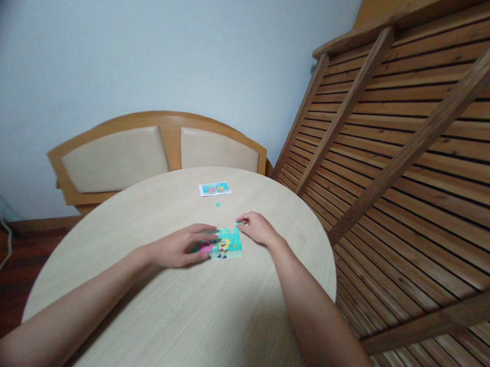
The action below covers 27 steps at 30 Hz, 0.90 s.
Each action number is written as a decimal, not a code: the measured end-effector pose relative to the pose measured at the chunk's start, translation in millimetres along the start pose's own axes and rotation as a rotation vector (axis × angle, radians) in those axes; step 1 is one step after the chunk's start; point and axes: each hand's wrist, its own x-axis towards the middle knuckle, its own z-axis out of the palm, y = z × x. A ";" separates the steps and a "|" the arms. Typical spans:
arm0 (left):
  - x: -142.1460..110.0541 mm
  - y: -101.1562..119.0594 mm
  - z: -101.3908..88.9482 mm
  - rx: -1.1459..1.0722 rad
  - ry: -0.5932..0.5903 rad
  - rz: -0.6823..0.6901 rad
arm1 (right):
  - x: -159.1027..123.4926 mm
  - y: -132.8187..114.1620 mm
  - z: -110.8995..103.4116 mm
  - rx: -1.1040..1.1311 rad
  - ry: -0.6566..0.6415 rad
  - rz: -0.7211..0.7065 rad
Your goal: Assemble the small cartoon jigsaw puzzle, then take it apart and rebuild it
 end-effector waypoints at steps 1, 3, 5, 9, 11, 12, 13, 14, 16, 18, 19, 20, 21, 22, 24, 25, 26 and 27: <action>0.8 1.0 4.8 0.024 -0.019 0.010 | 0.1 0.3 -0.4 -0.020 -0.009 -0.022; 2.0 1.1 13.7 0.063 -0.054 0.032 | 0.5 0.1 -0.7 -0.055 -0.020 -0.057; 2.6 -0.1 20.1 0.085 -0.072 0.045 | 0.8 -0.3 -0.5 -0.071 -0.026 -0.065; 2.3 -2.3 23.9 0.090 -0.077 0.052 | 1.1 0.9 0.3 -0.062 -0.028 -0.057; 1.8 -2.5 23.3 0.090 -0.078 0.050 | 1.2 2.6 0.1 -0.067 -0.039 -0.075; 1.7 -2.4 23.0 0.093 -0.078 0.050 | 1.3 3.7 0.0 -0.069 -0.048 -0.085; 1.6 -2.3 22.8 0.096 -0.079 0.049 | 1.4 4.8 -0.2 -0.069 -0.056 -0.093; 1.6 -2.2 22.7 0.099 -0.081 0.049 | 1.4 6.0 -0.2 -0.066 -0.062 -0.100; 1.9 -1.8 22.8 0.101 -0.082 0.051 | 1.5 7.9 0.1 -0.059 -0.061 -0.109; 2.1 -1.5 22.9 0.094 -0.077 0.054 | 1.3 8.6 0.4 -0.053 -0.049 -0.114; 2.2 -1.4 23.0 0.089 -0.076 0.056 | 0.9 8.1 0.3 -0.046 -0.045 -0.115; 2.2 -1.4 23.0 0.085 -0.074 0.057 | 0.5 7.0 0.0 -0.032 -0.043 -0.113; 2.2 -1.3 23.1 0.085 -0.073 0.057 | -0.2 5.2 -0.6 -0.010 -0.046 -0.108; 2.2 -1.3 23.3 0.088 -0.076 0.056 | -0.9 2.8 -1.5 0.019 -0.053 -0.098; 2.1 -1.2 23.9 0.098 -0.083 0.053 | -2.3 -3.2 -3.5 0.096 -0.094 -0.064; 2.1 -1.2 24.3 0.102 -0.085 0.052 | -2.8 -6.3 -4.3 0.141 -0.122 -0.048; 2.1 -1.3 24.8 0.104 -0.086 0.050 | -3.1 -9.3 -4.8 0.187 -0.146 -0.037; 2.1 -1.3 25.4 0.104 -0.084 0.049 | -3.2 -11.9 -4.7 0.230 -0.160 -0.031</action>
